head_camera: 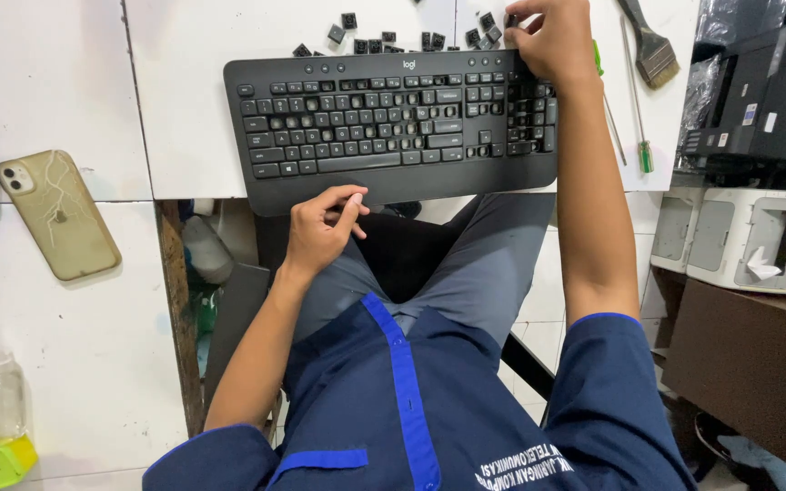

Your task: Attaching individual keycaps to a computer keyboard by pressing them onto the switches.

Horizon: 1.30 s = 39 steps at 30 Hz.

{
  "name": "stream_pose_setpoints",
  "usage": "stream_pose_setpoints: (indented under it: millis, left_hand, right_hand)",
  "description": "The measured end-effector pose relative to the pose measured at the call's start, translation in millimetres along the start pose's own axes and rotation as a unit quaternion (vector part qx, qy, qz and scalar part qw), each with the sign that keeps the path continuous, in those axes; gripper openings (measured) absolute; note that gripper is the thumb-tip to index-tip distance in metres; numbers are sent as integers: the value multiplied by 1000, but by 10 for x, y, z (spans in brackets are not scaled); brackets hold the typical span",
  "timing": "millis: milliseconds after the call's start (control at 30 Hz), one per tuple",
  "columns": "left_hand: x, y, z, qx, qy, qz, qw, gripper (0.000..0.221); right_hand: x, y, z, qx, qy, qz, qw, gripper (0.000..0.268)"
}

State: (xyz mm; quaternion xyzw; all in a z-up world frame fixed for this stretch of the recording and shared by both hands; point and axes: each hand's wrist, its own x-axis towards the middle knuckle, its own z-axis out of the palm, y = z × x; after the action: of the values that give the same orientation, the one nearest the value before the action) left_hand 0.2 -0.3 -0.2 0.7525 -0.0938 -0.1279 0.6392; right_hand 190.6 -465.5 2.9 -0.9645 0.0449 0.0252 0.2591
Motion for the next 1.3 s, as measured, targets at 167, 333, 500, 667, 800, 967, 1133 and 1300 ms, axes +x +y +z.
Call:
stream_pose_setpoints:
  millis: [167,333,500,667,800,967,1133,1300]
  left_hand:
    - [-4,-26,-3,-10,-2,1,1000,19]
    - [0,-27,-5,-8,-1,11,1000,19]
    - [-5,-19,9,-8,-1,14,1000,19]
    - [-9,-136,51,-83,20,39,996,19]
    - [-35,-157,63,-103,4,44,994,20]
    - [-152,-16,125,-292,-71,43,953,25]
    - [-285,8,192,-381,-122,46,915,25]
    - [-278,69,215,-387,-131,64,911,18]
  right_hand:
    - [-298,-207,-19,-16,151,-238,959,36]
    - [-1048,-1014,-131,48,212,-287,933,35]
    - [-1636,-1391,-100,102,241,-306,916,44]
    - [-1991,-1826,-96,191,301,-315,880,43]
    - [-2274,-2068,-56,212,295,-315,877,41]
    - [-2583,-2339,93,234,256,-316,883,32]
    - [-2774,-2307,426,248,229,-315,887,29]
    - [-2895,-2338,509,243,220,-312,892,28]
